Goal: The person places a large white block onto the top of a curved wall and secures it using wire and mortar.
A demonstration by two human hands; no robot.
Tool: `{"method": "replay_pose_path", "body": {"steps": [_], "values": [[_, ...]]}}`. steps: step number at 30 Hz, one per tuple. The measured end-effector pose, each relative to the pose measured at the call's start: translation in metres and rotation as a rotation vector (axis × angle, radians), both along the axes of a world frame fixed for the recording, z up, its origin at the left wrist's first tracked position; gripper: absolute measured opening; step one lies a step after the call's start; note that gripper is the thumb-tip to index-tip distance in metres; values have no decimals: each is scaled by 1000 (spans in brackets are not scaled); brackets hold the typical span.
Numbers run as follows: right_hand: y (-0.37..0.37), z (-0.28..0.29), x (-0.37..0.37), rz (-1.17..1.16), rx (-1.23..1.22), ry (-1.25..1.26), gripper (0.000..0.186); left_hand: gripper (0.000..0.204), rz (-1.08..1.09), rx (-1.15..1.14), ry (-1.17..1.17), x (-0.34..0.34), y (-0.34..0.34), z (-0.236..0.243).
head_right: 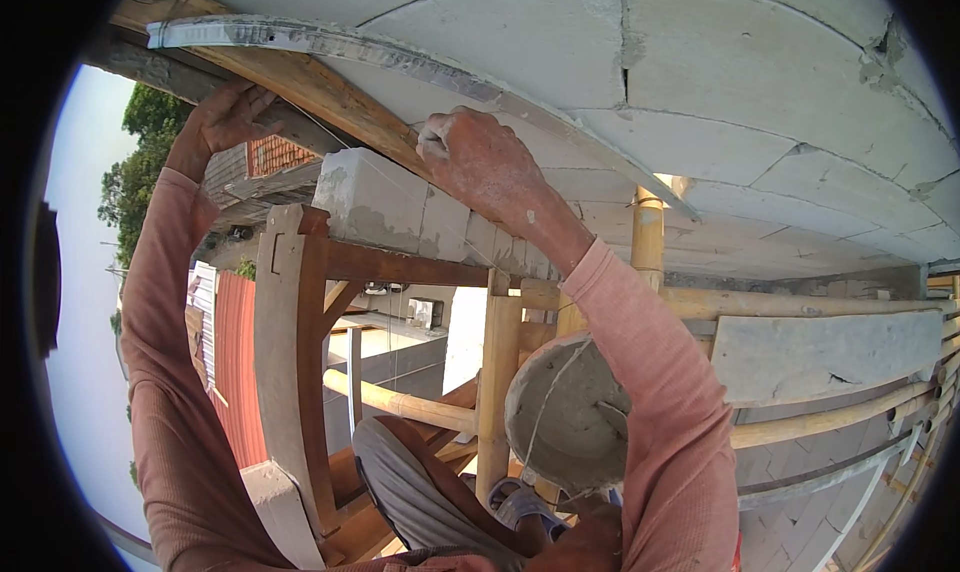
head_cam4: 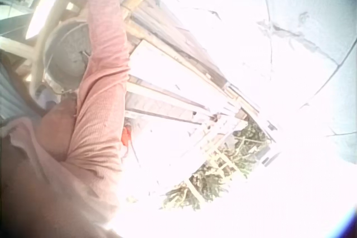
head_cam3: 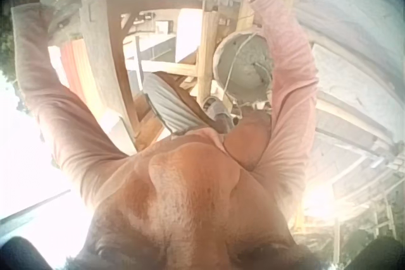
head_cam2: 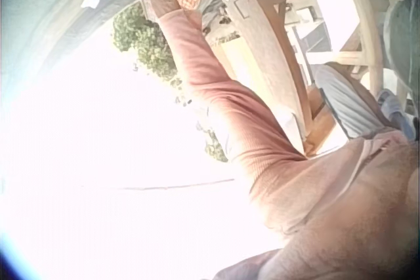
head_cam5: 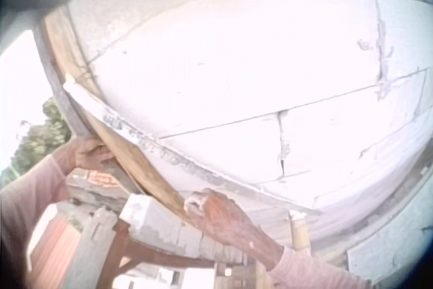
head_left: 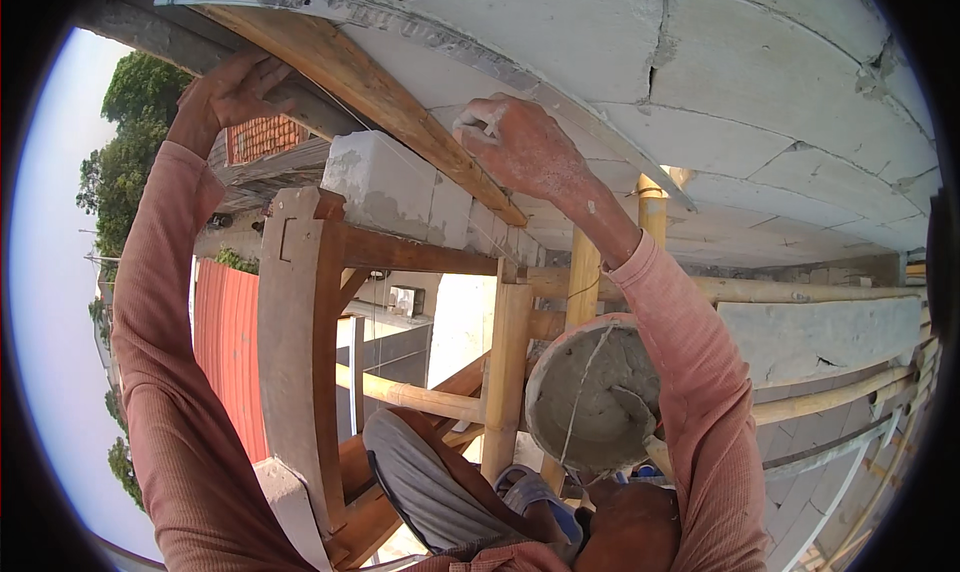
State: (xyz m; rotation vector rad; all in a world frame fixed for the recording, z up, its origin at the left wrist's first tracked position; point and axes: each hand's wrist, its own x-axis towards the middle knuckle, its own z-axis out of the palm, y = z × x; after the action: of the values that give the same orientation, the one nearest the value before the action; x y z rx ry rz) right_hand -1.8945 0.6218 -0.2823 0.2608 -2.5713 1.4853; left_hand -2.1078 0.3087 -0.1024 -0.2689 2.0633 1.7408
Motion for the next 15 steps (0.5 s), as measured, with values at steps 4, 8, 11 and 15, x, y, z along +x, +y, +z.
{"method": "replay_pose_path", "body": {"steps": [4,8,11,15], "values": [[2,7,5,31,0,-26,33,23,139,-65,15,20,20,-2],[0,4,5,63,6,-4,33,25,225,-54,7,25,23,-1],[-2,7,5,90,-30,-74,32,36,186,47,40,34,27,-5],[-21,3,-3,62,-7,16,30,38,112,133,67,33,20,-9]]}}
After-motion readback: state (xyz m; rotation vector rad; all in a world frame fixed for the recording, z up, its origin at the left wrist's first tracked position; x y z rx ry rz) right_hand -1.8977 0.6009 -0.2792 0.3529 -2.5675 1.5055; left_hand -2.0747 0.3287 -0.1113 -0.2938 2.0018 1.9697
